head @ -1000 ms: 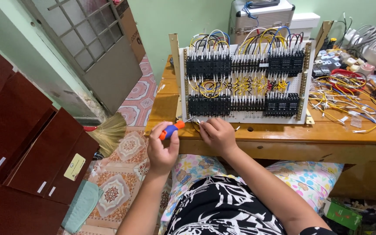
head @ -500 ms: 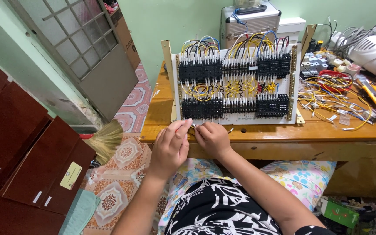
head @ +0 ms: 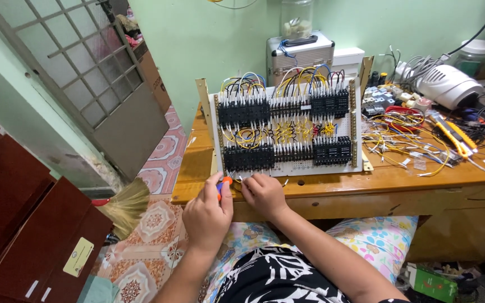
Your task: The person uses a manual screwdriver to tighten screws on a series of terminal blocks mounted on a wooden frame, securing the connected wires.
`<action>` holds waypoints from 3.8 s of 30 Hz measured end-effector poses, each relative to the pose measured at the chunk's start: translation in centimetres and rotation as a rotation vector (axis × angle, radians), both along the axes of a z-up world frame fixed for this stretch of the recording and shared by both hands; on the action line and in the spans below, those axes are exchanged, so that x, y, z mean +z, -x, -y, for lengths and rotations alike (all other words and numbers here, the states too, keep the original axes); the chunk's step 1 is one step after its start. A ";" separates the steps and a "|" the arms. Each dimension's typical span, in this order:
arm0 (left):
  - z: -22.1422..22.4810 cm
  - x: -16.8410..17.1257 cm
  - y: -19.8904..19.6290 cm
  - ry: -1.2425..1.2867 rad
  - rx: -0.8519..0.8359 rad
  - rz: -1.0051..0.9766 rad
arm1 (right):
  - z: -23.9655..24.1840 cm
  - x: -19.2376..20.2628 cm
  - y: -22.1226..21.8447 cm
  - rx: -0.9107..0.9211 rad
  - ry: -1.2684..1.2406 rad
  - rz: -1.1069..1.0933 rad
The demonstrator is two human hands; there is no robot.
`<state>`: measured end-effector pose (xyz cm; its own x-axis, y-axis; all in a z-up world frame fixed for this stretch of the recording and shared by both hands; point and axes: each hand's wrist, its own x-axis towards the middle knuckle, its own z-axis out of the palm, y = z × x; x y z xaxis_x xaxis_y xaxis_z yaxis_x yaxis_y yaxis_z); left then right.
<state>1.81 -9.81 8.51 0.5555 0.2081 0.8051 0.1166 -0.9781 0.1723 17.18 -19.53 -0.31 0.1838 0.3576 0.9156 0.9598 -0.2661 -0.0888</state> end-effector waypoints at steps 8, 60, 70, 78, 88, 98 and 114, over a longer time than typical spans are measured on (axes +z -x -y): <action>-0.7 0.7 0.0 0.028 -0.017 -0.020 | 0.1 0.4 0.2 0.006 -0.001 -0.016; -4.3 -2.4 4.6 0.494 -0.131 0.439 | -3.6 -0.7 0.9 -0.297 0.028 -0.218; -4.9 -3.0 5.1 0.541 -0.123 0.452 | -3.4 -1.2 0.5 -0.241 0.012 -0.601; -5.1 -2.7 5.5 0.564 -0.127 0.450 | -3.6 -2.6 0.3 -0.276 -0.025 -0.622; -4.9 -2.8 5.4 0.571 -0.143 0.449 | -4.5 -3.3 0.1 -0.295 -0.141 -0.471; -4.6 -3.3 5.1 0.528 -0.168 0.441 | -5.0 -2.7 0.2 -0.327 -0.126 -0.439; -4.6 -2.8 5.5 0.458 -0.125 0.348 | -4.4 -1.2 1.2 -0.265 -0.001 -0.760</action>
<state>-3.73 -5.20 5.73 0.3174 0.5273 0.7881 -0.1338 -0.7979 0.5877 16.00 -15.14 -1.50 0.8357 0.2136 0.5060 0.5413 -0.4760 -0.6931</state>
